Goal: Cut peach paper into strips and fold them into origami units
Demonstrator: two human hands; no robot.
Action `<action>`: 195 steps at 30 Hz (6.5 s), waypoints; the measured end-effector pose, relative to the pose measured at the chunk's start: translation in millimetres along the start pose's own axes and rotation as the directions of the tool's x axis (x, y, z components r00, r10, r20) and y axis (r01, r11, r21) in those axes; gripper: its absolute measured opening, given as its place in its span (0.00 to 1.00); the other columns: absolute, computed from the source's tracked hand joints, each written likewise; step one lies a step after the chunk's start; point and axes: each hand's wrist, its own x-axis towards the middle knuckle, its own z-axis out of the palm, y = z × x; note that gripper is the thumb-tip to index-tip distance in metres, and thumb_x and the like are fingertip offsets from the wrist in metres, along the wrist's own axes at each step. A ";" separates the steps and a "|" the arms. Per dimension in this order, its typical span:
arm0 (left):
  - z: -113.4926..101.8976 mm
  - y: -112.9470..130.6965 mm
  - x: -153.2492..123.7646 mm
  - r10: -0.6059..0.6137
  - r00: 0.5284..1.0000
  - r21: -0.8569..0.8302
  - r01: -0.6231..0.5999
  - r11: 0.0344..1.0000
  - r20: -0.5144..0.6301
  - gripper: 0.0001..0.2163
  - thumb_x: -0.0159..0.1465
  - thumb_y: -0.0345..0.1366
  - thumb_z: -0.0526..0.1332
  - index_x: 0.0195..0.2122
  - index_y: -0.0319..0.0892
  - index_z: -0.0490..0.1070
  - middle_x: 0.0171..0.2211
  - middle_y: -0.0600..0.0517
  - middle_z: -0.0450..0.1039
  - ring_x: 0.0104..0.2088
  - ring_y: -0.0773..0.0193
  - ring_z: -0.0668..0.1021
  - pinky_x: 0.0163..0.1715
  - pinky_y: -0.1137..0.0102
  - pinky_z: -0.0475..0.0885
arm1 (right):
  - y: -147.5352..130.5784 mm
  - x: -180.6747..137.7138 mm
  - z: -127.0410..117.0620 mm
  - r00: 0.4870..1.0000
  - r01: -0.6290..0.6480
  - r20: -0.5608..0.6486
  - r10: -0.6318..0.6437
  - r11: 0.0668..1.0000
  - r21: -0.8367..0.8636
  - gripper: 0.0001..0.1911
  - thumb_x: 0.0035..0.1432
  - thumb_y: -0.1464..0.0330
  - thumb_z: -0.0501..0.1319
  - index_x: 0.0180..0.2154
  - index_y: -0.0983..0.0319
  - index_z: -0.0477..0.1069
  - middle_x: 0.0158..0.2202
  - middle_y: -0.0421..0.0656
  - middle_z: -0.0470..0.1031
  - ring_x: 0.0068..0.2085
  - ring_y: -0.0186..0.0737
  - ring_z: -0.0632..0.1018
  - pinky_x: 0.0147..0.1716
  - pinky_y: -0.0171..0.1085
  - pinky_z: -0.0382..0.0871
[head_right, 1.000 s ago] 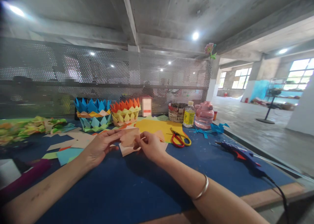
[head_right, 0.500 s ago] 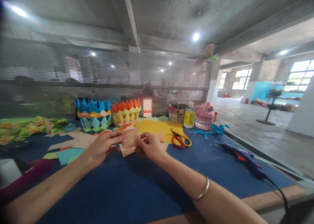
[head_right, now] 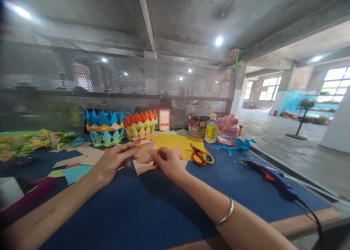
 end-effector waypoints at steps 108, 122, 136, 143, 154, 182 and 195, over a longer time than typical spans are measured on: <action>7.8 -5.8 -3.4 0.221 0.974 0.051 -0.224 0.973 0.057 0.12 0.47 0.38 0.67 0.29 0.40 0.68 0.24 0.56 0.72 0.26 0.67 0.75 0.31 0.71 0.71 | -7.6 -4.9 0.5 0.944 0.124 -0.259 -0.206 0.945 -0.302 0.13 0.53 0.60 0.59 0.26 0.63 0.68 0.23 0.41 0.71 0.23 0.30 0.70 0.20 0.29 0.66; 8.4 -3.1 -5.6 0.245 0.969 0.089 -0.248 0.965 0.036 0.15 0.46 0.38 0.67 0.32 0.39 0.67 0.26 0.55 0.73 0.29 0.65 0.77 0.33 0.69 0.72 | -14.3 -6.4 2.6 0.982 0.094 -0.151 -0.110 0.989 -0.114 0.15 0.53 0.62 0.59 0.41 0.63 0.65 0.29 0.43 0.76 0.27 0.34 0.74 0.20 0.30 0.65; 5.8 -7.1 -4.1 0.137 0.966 0.196 -0.182 0.964 0.220 0.15 0.48 0.41 0.65 0.34 0.38 0.71 0.27 0.50 0.76 0.29 0.62 0.78 0.33 0.67 0.73 | -13.6 -6.3 -1.5 0.971 0.187 -0.071 -0.230 0.906 -0.380 0.11 0.55 0.63 0.58 0.27 0.63 0.71 0.25 0.42 0.76 0.28 0.35 0.75 0.30 0.33 0.65; 2.9 -10.3 -2.0 0.103 0.972 0.289 -0.163 0.943 0.212 0.10 0.48 0.41 0.65 0.27 0.39 0.74 0.23 0.51 0.76 0.26 0.62 0.77 0.31 0.68 0.72 | -13.8 -6.4 -3.3 0.970 0.187 -0.057 -0.238 0.870 -0.456 0.08 0.55 0.67 0.57 0.27 0.62 0.71 0.25 0.41 0.76 0.28 0.34 0.74 0.28 0.32 0.63; 1.7 -7.0 -1.4 0.109 0.971 0.313 -0.173 0.934 0.212 0.11 0.47 0.42 0.66 0.26 0.39 0.75 0.23 0.50 0.77 0.25 0.61 0.78 0.29 0.69 0.71 | -8.2 -3.9 -8.8 0.956 0.173 -0.100 -0.277 0.805 -0.567 0.06 0.54 0.68 0.58 0.28 0.61 0.72 0.25 0.40 0.76 0.26 0.33 0.72 0.28 0.32 0.60; 3.5 -5.6 -3.5 0.134 0.919 0.298 -0.255 0.920 0.371 0.13 0.51 0.45 0.63 0.27 0.39 0.73 0.23 0.52 0.74 0.25 0.64 0.75 0.27 0.72 0.68 | -7.1 -7.6 -0.7 0.964 0.228 -0.010 -0.265 0.845 -0.484 0.08 0.56 0.66 0.56 0.28 0.61 0.70 0.25 0.40 0.75 0.27 0.33 0.72 0.28 0.31 0.62; 6.4 -6.2 -6.8 0.087 0.936 0.383 -0.223 0.896 0.342 0.14 0.49 0.45 0.64 0.21 0.38 0.72 0.17 0.53 0.71 0.19 0.67 0.71 0.21 0.73 0.65 | -17.5 -11.6 2.4 0.985 0.169 0.061 -0.164 0.797 -0.580 0.11 0.52 0.67 0.59 0.20 0.64 0.65 0.19 0.35 0.63 0.25 0.29 0.64 0.24 0.29 0.54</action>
